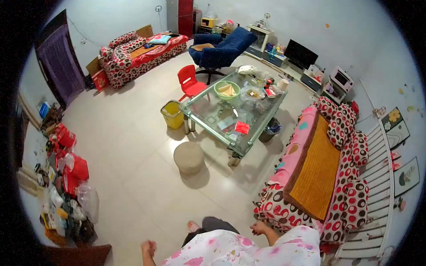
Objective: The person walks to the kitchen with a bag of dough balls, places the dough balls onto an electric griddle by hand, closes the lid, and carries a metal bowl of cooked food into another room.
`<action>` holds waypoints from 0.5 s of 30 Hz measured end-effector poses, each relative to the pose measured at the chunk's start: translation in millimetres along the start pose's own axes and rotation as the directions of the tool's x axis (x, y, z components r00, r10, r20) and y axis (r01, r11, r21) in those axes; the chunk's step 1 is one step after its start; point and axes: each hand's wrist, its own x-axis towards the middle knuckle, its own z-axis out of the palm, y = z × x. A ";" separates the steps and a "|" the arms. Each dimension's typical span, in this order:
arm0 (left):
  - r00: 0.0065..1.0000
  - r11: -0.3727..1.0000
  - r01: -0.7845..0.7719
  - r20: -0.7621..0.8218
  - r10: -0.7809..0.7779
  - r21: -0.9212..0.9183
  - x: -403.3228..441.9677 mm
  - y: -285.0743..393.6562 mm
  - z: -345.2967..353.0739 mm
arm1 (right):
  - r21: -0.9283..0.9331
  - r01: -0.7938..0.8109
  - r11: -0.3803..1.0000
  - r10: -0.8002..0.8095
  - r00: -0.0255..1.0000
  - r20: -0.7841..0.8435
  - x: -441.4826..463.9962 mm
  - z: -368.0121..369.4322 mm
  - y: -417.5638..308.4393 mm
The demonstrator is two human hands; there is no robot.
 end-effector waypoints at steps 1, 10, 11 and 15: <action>0.999 0.999 -0.040 0.030 0.040 -0.012 -42.9 72.9 43.3 | 0.013 -0.024 1.000 0.024 1.000 -0.008 -11.9 12.0 -3.5; 0.919 0.928 -0.352 0.237 0.316 0.126 25.2 356.8 148.4 | 0.039 -0.223 0.974 0.219 0.972 0.090 52.5 83.6 -177.4; 0.943 0.935 -0.299 0.208 0.260 0.190 37.7 366.3 150.6 | -0.157 -0.134 0.978 0.144 0.988 0.059 85.6 83.8 -206.7; 0.970 0.958 0.168 0.137 -0.203 0.231 91.5 368.8 82.4 | -0.442 0.052 0.895 -0.022 0.997 0.073 167.9 87.0 -373.8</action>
